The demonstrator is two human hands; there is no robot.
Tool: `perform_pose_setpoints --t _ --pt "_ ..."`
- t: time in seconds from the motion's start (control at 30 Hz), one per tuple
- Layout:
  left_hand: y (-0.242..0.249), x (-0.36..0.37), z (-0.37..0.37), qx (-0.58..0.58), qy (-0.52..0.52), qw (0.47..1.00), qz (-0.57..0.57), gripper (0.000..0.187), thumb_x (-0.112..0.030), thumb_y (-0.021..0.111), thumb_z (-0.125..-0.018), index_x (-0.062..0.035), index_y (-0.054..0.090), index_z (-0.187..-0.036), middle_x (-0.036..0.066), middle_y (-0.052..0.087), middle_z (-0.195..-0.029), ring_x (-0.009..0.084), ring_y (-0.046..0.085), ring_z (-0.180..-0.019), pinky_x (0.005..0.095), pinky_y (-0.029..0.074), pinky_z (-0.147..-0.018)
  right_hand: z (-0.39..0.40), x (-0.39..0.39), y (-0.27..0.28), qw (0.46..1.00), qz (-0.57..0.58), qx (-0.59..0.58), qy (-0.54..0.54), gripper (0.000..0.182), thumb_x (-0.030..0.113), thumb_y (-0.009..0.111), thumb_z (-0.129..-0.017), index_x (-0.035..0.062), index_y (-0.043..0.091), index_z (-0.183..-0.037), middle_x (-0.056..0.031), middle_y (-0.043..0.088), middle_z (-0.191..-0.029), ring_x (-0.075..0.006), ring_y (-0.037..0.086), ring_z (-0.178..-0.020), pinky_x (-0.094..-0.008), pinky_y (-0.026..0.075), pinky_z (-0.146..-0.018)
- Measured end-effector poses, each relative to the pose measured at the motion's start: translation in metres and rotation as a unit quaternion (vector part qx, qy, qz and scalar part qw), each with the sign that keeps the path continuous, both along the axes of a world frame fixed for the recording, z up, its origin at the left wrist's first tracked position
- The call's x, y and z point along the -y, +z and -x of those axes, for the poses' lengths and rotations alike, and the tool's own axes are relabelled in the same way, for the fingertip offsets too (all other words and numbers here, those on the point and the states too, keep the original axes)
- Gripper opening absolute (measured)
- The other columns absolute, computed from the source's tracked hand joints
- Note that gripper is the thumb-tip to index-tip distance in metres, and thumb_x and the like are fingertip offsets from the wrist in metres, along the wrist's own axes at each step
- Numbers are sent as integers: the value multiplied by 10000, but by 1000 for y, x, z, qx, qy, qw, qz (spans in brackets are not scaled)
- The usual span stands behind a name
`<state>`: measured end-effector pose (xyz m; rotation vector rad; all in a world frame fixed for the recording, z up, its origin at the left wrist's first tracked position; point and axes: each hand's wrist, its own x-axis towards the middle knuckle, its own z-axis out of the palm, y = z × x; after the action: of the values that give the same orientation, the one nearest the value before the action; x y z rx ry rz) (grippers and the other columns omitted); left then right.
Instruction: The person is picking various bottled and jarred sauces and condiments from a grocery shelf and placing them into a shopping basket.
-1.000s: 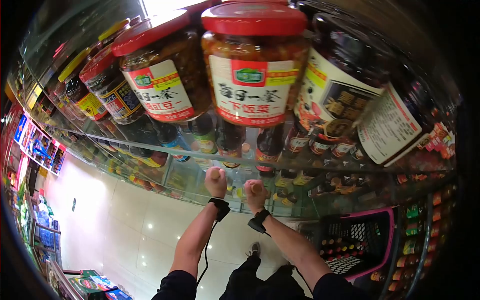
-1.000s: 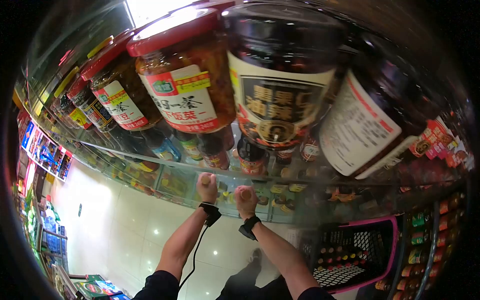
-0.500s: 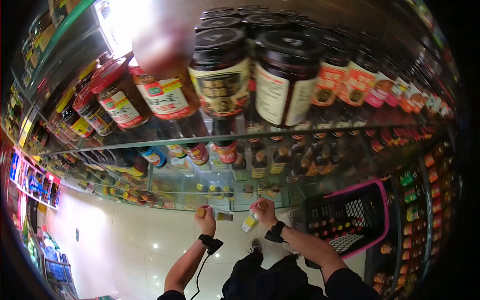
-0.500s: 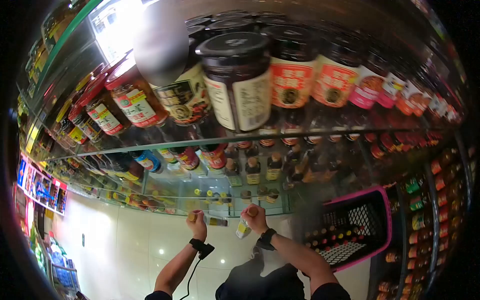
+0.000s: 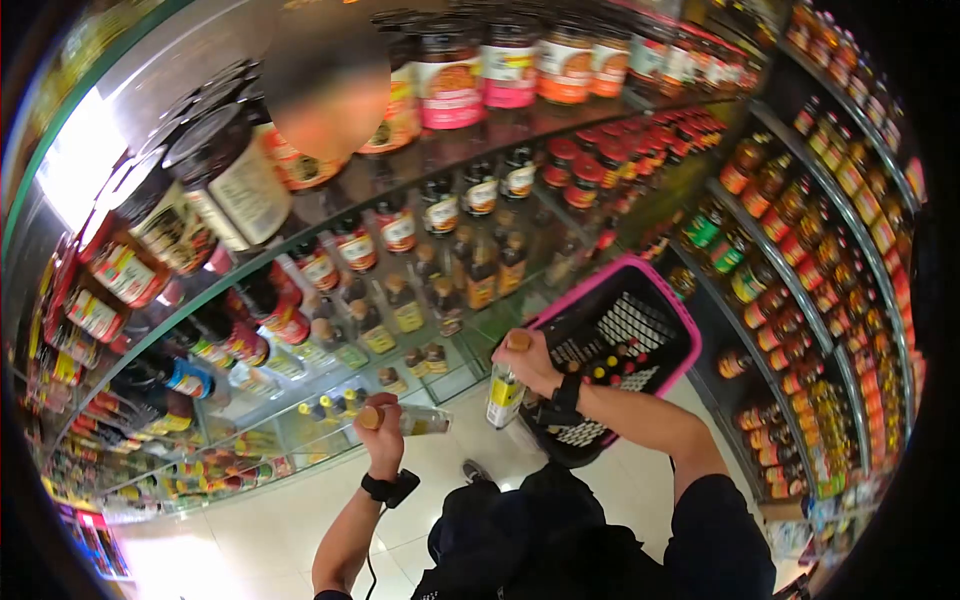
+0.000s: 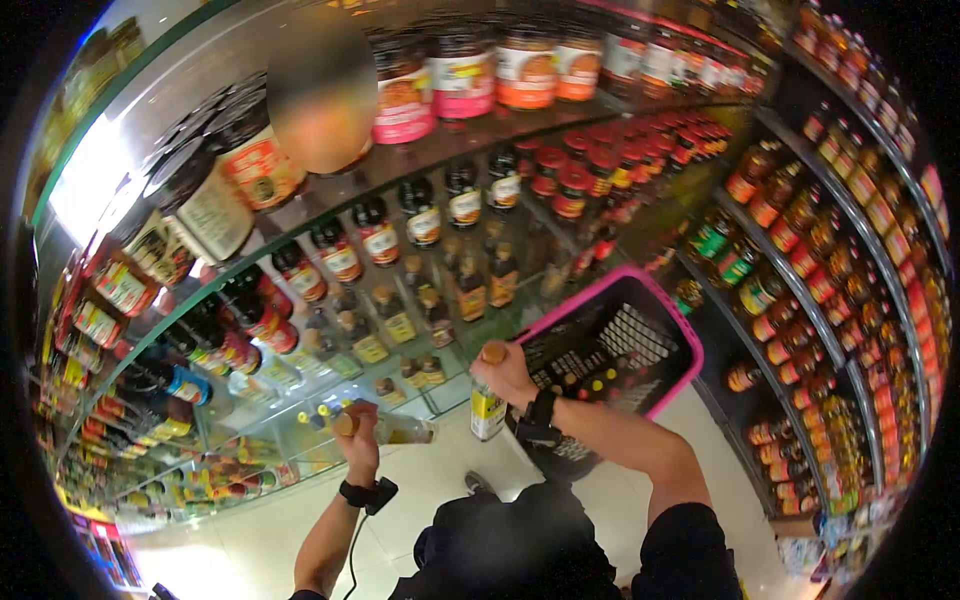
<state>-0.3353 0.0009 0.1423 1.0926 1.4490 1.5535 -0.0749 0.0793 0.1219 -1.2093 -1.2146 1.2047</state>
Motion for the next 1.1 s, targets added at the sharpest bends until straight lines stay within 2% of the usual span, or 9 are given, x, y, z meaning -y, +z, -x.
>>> perform_pose_setpoints --t 0.07,0.17,0.33,0.43,0.6,0.67,0.8,0.93,1.1 --pt "15 -14 -24 -9 -32 999 -28 104 -52 565 -717 -1 618 -790 10 571 -704 91 502 -646 225 396 -592 -31 -8 11 999 -3 -10 -32 129 42 643 -658 27 515 -644 -5 520 -604 -110 477 -570 -295 393 -531" --pt "47 -28 -62 -13 -78 997 23 110 -53 542 -742 10 598 -813 65 613 -830 136 544 -786 260 415 -721 -80 -14 26 995 -15 24 -91 129 40 633 -655 20 508 -634 -3 503 -595 -107 462 -563 -297 388 -528" --pt "46 -45 -142 10 -119 993 -13 125 -54 541 -717 12 613 -796 76 626 -822 153 559 -773 268 423 -728 -166 -23 34 988 -46 96 -115 121 49 627 -672 9 514 -659 -13 520 -600 -104 482 -573 -283 409 -548" --pt "44 -56 -201 30 -136 990 17 128 -45 557 -702 23 609 -797 45 605 -755 113 535 -708 242 424 -656 -224 -39 5 993 -37 51 -98 112 57 619 -685 12 518 -664 -13 524 -602 -104 487 -580 -278 414 -557" --pt "3 -81 -296 29 -128 988 78 99 -54 573 -728 11 611 -792 27 601 -744 98 535 -687 235 427 -639 -294 -59 -32 989 -48 60 -127 99 77 608 -703 19 532 -675 -31 537 -607 -123 507 -579 -284 422 -565" --pt "-26 -92 -330 42 -81 990 105 92 -74 601 -758 11 611 -793 18 600 -747 86 534 -685 230 427 -629 -320 -70 -50 978 -57 135 -149 95 85 612 -700 20 543 -692 -57 546 -611 -150 529 -575 -291 428 -564" --pt "-71 -122 -387 82 -31 985 148 122 -102 620 -780 18 611 -801 9 597 -748 84 533 -687 237 427 -624 -368 -91 -85 972 -27 142 -183 115 109 629 -697 27 553 -722 -80 566 -631 -181 557 -583 -307 444 -566" --pt "-124 -158 -434 41 3 989 141 131 -121 634 -772 0 618 -820 12 597 -744 82 530 -680 254 433 -632 -401 -111 -109 967 -50 144 -203 105 102 631 -710 31 558 -735 -89 566 -631 -190 564 -591 -307 453 -574" --pt "-190 -200 -467 15 25 992 122 91 -95 615 -752 -9 608 -779 50 604 -727 145 567 -676 286 450 -633 -434 -134 -129 977 -60 117 -168 108 84 650 -712 26 567 -751 -101 588 -707 -221 594 -649 -306 463 -602"
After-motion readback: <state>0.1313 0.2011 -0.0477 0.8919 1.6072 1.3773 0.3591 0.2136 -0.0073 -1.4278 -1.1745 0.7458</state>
